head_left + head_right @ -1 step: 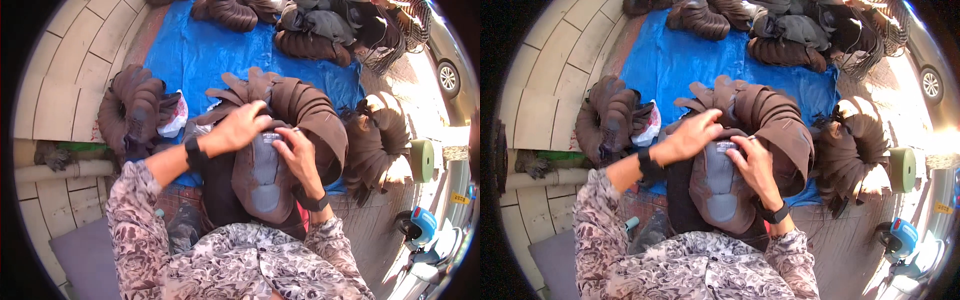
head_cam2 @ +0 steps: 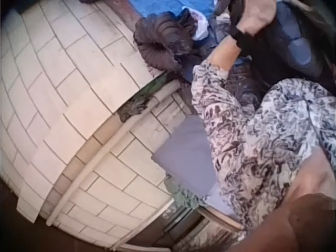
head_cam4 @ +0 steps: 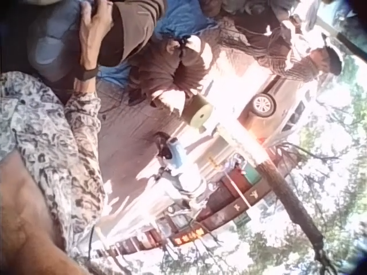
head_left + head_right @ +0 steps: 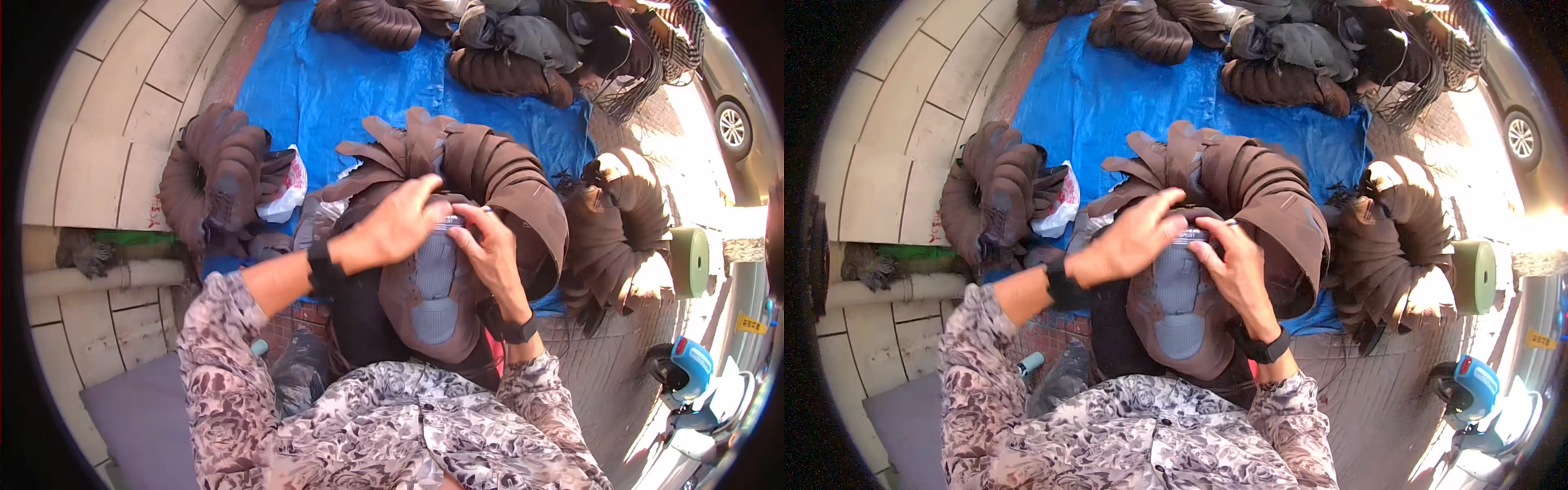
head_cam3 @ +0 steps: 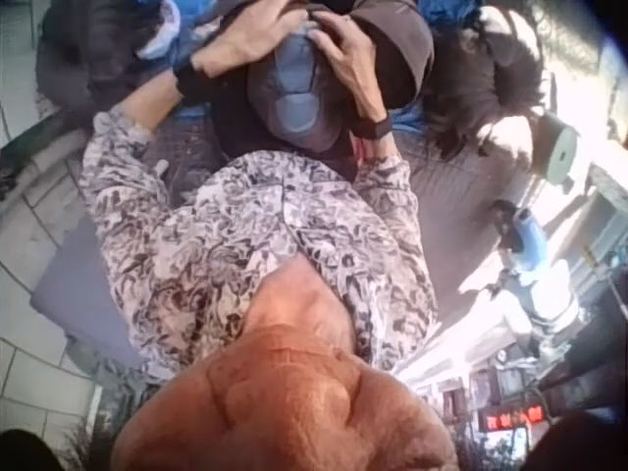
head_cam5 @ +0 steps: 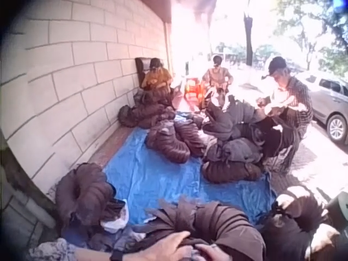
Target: Lacing a brown shoe while sitting in a shoe manufacturing environment.
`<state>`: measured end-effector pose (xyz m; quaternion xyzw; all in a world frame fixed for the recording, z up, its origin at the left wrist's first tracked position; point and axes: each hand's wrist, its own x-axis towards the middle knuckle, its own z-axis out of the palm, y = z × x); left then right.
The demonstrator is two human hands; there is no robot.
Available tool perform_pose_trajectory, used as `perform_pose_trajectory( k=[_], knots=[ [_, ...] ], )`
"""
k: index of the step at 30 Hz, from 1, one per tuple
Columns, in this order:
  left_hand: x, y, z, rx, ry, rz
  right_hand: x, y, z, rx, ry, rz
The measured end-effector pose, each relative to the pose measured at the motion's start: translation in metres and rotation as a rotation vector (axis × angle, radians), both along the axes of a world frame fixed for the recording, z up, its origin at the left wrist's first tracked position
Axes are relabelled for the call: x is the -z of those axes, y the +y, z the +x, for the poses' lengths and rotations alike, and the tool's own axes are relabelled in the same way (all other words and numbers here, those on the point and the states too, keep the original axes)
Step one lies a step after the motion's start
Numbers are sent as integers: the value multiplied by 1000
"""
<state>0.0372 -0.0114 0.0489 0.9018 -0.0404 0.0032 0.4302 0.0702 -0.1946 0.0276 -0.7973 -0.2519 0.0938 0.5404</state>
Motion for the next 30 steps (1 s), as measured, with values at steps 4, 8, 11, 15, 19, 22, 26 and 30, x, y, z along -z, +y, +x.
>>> perform_pose_trajectory(
  k=[4, 8, 11, 15, 19, 22, 26, 30],
  knots=[
    [13, -27, -15, -261, -156, 30, 25, -20, -8, -48, 393, 424],
    [19, -23, -25, -193, -50, 14, 27, -24, -5, -127, 432, 467],
    [32, -25, -36, -239, -130, 33, -1, -13, 0, -225, 290, 341],
    [53, -35, -39, -346, -140, 23, -6, 0, 6, -225, 57, 190],
    [52, -38, -28, -444, -61, -88, 8, -4, 9, -121, -64, 109],
    [50, -41, -27, -511, -50, -179, 10, -8, 11, -84, -49, 35],
    [49, -31, -28, -510, 2, -261, -8, -3, 12, -132, -312, -32],
    [36, -4, -32, -260, 183, -333, -8, 7, 20, -353, -606, 24]
  ],
)
